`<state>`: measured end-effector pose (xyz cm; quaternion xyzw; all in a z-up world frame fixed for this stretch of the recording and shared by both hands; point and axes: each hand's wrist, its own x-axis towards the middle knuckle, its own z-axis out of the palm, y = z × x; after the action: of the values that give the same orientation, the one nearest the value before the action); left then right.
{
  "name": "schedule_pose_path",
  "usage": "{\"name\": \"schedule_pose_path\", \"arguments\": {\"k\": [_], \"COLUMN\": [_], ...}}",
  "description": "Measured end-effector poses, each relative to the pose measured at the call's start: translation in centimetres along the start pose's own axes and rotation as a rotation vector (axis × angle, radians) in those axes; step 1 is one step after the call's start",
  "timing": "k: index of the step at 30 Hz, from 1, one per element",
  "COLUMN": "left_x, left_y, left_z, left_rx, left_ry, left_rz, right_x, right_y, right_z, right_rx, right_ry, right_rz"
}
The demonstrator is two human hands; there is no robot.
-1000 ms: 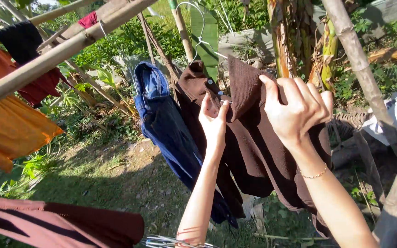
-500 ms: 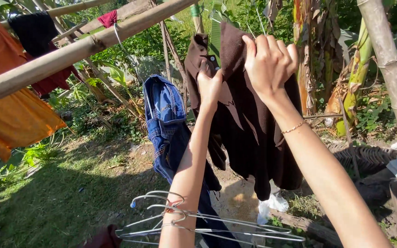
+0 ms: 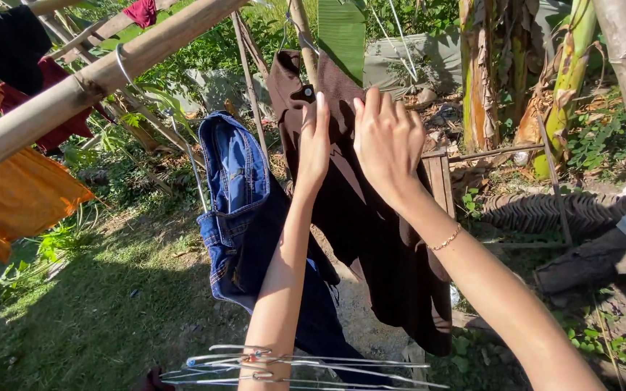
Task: Hanging clothes on a clothesline using hangers from a basin.
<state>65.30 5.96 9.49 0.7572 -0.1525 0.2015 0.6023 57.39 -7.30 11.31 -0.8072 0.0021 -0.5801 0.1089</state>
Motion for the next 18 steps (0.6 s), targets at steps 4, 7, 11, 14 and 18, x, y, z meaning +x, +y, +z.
{"name": "schedule_pose_path", "arguments": {"k": [4,7,11,14,18], "left_x": [-2.7,-5.3,-10.6,-13.5,-18.1], "left_y": [0.1,0.3,5.4,7.6,10.4], "left_z": [-0.4,-0.8,-3.1,-5.1,-8.6], "left_rx": [0.107,0.234,0.153,0.003,-0.117], "left_ry": [0.087,0.185,0.15,0.1,0.064], "left_rz": [0.217,0.242,0.164,0.11,0.26], "right_x": [-0.7,-1.2,-3.8,-5.1,-6.3], "right_y": [-1.0,-2.0,-4.5,-6.8,-9.6], "right_z": [-1.9,-4.3,-6.8,-9.5,-14.9], "right_rx": [-0.018,-0.021,0.134,0.225,0.358], "right_ry": [-0.133,-0.173,-0.197,-0.229,-0.201], "right_rz": [0.003,-0.043,-0.153,-0.195,-0.271]}}
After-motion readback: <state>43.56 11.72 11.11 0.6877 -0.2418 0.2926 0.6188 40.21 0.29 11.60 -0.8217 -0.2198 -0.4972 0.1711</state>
